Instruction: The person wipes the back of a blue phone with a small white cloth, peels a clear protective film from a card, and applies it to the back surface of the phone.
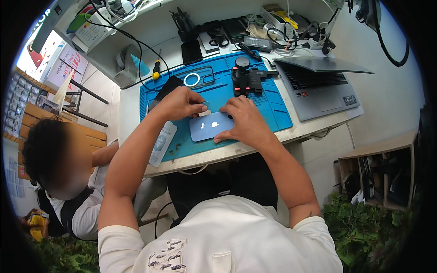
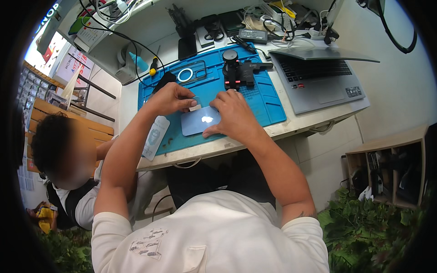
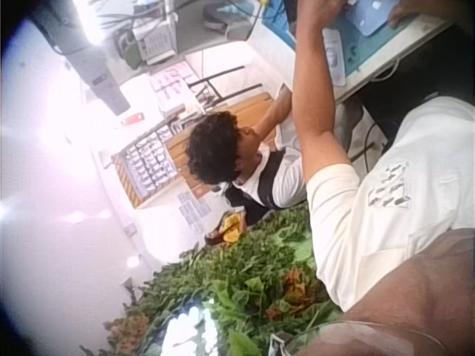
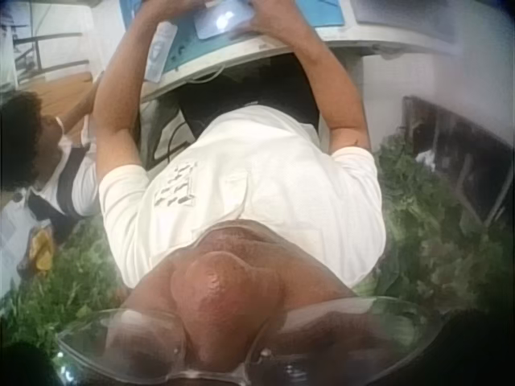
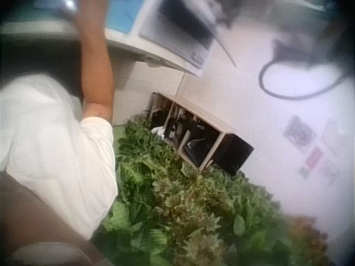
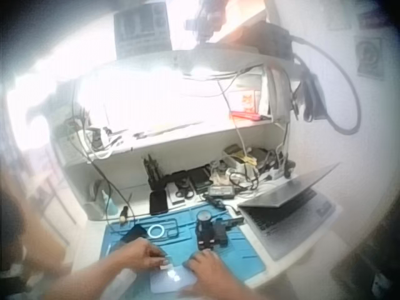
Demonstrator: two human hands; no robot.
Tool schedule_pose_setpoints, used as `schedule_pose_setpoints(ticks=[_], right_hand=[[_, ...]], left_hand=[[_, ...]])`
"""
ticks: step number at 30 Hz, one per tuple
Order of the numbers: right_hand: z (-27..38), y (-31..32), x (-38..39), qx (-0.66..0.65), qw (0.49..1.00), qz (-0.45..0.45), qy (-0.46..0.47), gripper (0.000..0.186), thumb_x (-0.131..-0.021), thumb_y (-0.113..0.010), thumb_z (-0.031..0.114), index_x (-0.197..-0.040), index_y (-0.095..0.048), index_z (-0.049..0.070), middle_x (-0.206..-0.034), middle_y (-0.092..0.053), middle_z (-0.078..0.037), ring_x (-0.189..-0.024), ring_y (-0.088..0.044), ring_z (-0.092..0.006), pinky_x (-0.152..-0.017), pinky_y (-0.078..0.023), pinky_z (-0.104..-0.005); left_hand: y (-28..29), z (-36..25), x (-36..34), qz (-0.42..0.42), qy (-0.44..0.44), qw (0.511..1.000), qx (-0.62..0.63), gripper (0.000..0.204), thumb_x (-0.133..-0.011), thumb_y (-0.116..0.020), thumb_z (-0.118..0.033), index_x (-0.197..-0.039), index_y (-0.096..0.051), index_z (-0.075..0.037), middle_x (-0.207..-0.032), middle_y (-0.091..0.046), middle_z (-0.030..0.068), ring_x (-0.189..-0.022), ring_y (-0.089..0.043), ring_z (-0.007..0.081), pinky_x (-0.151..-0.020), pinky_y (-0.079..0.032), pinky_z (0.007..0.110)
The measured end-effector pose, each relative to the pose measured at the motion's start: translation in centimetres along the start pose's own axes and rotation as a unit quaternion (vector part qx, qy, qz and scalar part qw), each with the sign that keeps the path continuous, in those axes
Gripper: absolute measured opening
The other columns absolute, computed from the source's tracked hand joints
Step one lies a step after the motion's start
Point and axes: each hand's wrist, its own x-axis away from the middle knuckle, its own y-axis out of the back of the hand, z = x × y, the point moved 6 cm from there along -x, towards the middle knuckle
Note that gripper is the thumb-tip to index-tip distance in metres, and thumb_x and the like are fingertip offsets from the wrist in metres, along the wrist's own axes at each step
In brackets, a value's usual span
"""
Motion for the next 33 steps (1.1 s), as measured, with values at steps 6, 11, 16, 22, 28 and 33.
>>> schedule_pose_setpoints(ticks=[6,11,16,22,28,33], right_hand=[[0.0,0.1,0.2,-0.003,1.000,-0.004,0.002,0.090,-0.052,-0.103,0.057,-0.119,-0.080,0.002,-0.121,-0.070,-0.008,-0.118,-0.061,-0.0300,-0.111,-0.048,-0.0443],[0.1,0.0,0.1,-0.013,1.000,0.004,0.000,0.089,-0.053,-0.103,0.057,-0.119,-0.080,0.002,-0.122,-0.070,-0.009,-0.118,-0.061,-0.0314,-0.110,-0.049,-0.0447],[0.3,0.2,0.0,0.012,1.000,-0.003,0.017,0.087,-0.054,-0.102,0.057,-0.118,-0.079,0.003,-0.122,-0.069,-0.010,-0.118,-0.061,-0.0331,-0.109,-0.049,-0.0451],[0.3,0.3,0.4,0.027,0.999,-0.026,0.036,0.087,-0.056,-0.102,0.056,-0.120,-0.079,0.002,-0.122,-0.069,-0.013,-0.121,-0.061,-0.0356,-0.110,-0.048,-0.0471],[0.2,0.4,0.7,-0.022,1.000,-0.018,0.010,0.089,-0.060,-0.101,0.057,-0.125,-0.078,0.001,-0.127,-0.069,-0.013,-0.124,-0.061,-0.0350,-0.113,-0.047,-0.0493],[0.3,0.5,0.4,-0.026,1.000,-0.011,0.004,0.088,-0.060,-0.101,0.057,-0.125,-0.078,0.001,-0.126,-0.070,-0.013,-0.123,-0.062,-0.0347,-0.113,-0.048,-0.0492]], left_hand=[[-0.2,0.3,-0.6,0.019,0.024,1.000,0.004,0.035,-0.098,-0.086,-0.025,-0.118,-0.084,0.004,-0.095,-0.084,0.0121,-0.082,-0.081,0.0176,-0.077,-0.065,0.033],[-0.3,0.7,-0.6,0.006,0.052,0.999,-0.004,0.032,-0.097,-0.087,-0.024,-0.117,-0.085,0.001,-0.092,-0.084,0.0132,-0.079,-0.081,0.0165,-0.075,-0.064,0.031],[0.2,0.4,0.0,-0.055,-0.014,0.994,-0.091,0.036,-0.091,-0.090,-0.030,-0.115,-0.086,-0.004,-0.110,-0.084,0.0185,-0.099,-0.082,0.0308,-0.089,-0.063,0.040],[0.3,-0.7,0.5,-0.072,-0.039,0.992,-0.096,0.038,-0.090,-0.091,-0.028,-0.118,-0.085,-0.002,-0.111,-0.083,0.0205,-0.102,-0.081,0.0338,-0.092,-0.062,0.042],[0.0,-0.4,0.9,-0.080,-0.044,0.995,-0.041,0.038,-0.089,-0.092,-0.025,-0.121,-0.085,-0.005,-0.110,-0.083,0.0197,-0.100,-0.081,0.0327,-0.090,-0.062,0.040],[-0.2,0.3,1.1,-0.100,-0.044,0.994,-0.010,0.035,-0.089,-0.093,-0.024,-0.118,-0.085,-0.006,-0.103,-0.083,0.0163,-0.094,-0.080,0.0305,-0.086,-0.063,0.040]])
